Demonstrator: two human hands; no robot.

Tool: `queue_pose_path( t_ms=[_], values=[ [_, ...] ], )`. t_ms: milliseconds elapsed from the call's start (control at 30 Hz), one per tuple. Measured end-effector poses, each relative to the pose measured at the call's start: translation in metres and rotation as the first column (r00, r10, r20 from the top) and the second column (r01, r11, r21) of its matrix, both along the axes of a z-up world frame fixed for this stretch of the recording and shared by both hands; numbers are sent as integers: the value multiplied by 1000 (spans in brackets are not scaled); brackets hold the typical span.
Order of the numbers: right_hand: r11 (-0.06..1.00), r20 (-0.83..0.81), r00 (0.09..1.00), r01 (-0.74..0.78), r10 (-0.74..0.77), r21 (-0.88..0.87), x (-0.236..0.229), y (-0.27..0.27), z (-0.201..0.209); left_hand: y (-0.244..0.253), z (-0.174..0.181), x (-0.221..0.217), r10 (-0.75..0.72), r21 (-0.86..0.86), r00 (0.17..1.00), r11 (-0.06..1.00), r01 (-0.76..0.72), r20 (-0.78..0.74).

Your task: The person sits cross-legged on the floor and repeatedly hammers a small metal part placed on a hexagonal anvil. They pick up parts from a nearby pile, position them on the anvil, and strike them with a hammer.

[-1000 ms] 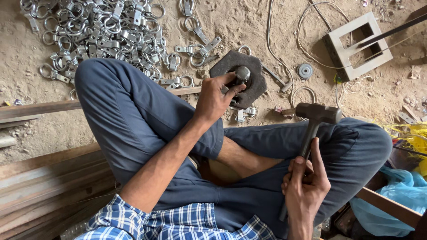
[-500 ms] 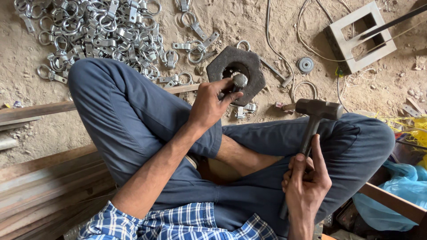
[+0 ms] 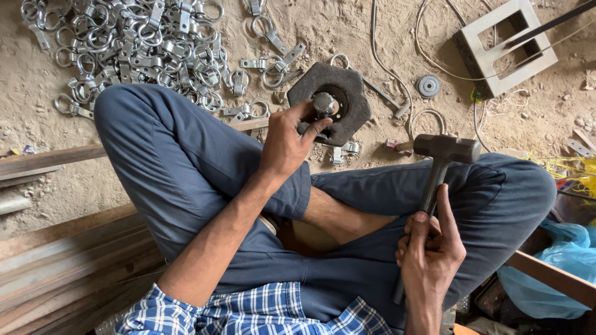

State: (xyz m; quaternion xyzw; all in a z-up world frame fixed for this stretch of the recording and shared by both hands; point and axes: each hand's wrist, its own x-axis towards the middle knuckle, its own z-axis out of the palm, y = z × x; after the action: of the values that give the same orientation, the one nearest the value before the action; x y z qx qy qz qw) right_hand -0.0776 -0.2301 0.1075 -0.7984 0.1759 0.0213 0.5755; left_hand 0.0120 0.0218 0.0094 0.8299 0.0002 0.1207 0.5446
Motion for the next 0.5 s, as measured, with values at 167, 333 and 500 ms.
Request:
queue_pose_path(
  t_ms=[167,333,500],
  values=[
    [1000,11,1000,-6,5,13,-1,0,-1,-4,6,-3,-33,-3,999,999,33,-26],
    [1000,-7,1000,12,-12,7,0,0,-2,-4,12,-6,-42,-2,999,999,42,-28],
    [1000,-15,1000,10,-10,5,1,-1,-2,-5,12,-6,-59,-6,997,998,59,-39]
  ],
)
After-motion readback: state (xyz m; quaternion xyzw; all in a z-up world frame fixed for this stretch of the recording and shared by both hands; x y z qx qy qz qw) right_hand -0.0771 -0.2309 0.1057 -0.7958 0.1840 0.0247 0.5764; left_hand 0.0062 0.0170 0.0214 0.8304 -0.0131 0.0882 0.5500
